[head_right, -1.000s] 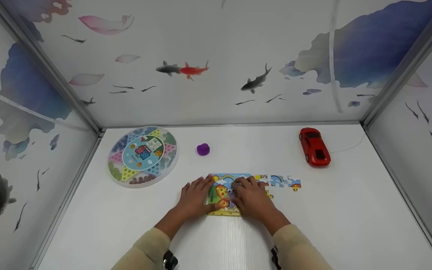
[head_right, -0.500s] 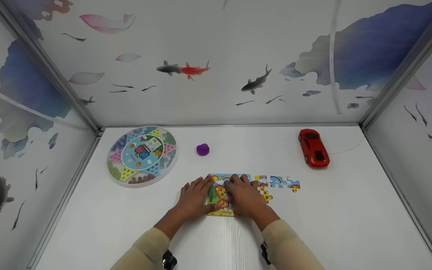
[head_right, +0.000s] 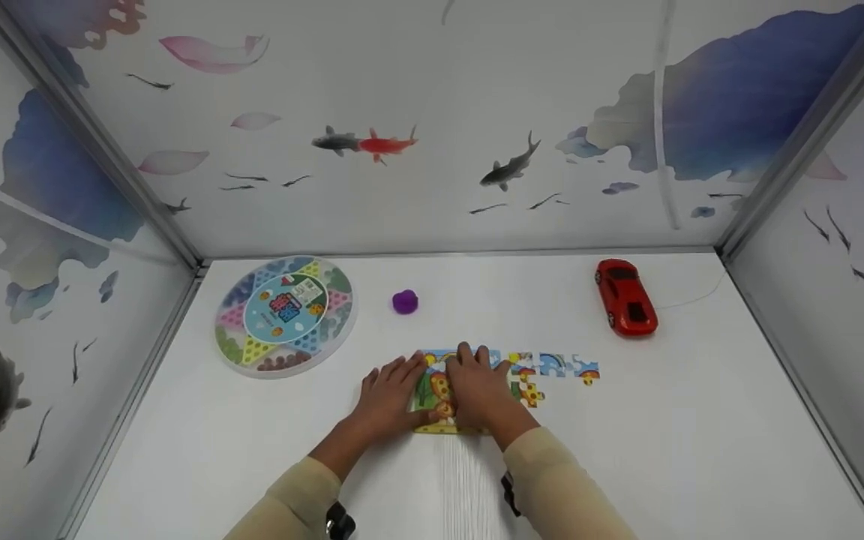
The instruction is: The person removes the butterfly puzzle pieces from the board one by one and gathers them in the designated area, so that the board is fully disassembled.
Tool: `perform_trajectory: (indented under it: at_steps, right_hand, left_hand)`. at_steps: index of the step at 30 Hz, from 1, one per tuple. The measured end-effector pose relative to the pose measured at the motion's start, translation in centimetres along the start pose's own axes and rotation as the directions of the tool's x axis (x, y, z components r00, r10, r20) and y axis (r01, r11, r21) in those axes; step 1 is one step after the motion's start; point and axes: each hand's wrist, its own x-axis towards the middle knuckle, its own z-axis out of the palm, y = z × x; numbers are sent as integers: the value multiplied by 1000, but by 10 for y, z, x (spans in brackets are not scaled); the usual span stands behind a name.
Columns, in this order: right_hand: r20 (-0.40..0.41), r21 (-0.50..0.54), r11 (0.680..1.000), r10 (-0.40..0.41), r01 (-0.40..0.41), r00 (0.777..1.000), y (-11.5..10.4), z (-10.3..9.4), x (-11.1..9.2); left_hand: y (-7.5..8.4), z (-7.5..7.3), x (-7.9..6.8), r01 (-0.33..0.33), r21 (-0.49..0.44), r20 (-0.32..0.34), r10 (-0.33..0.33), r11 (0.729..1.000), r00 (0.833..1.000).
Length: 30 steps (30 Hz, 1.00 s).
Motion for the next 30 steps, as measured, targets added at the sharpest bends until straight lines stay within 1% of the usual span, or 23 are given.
perform_trajectory:
  at_steps: [4, 7, 11, 18, 22, 25, 30]
  right_hand:
    - [5, -9, 1000, -13, 13, 1000, 0, 1, 2]
    - [-6, -16, 1000, -11, 11, 1000, 1, 3, 2]
    - [-34, -42, 999, -19, 18, 999, 1, 5, 2]
    - [-115, -102, 991, -95, 83, 989, 2, 8, -7]
    - [-135, -129, 988, -105, 88, 985, 4, 10, -9]
    - [-134, -114, 989, -106, 91, 985, 5, 10, -10]
    - [-125, -54, 993, -114, 108, 986, 7, 9, -12]
  left_hand:
    - [0, -1, -1, -5, 2, 16, 5, 1000, 1000]
    - [1, -3, -2, -6, 21, 11, 6, 1000, 1000]
    - [1, -1, 0, 3, 19, 9, -3, 1000, 1000]
    - [0, 0, 0, -5, 63, -14, 5, 998, 1000]
    - [0, 0, 0, -6, 68, -15, 7, 998, 1000]
    - [0, 0, 0, -4, 73, -16, 6, 997, 1000]
    - [0, 0, 0, -6, 78, -23, 8, 997, 1000]
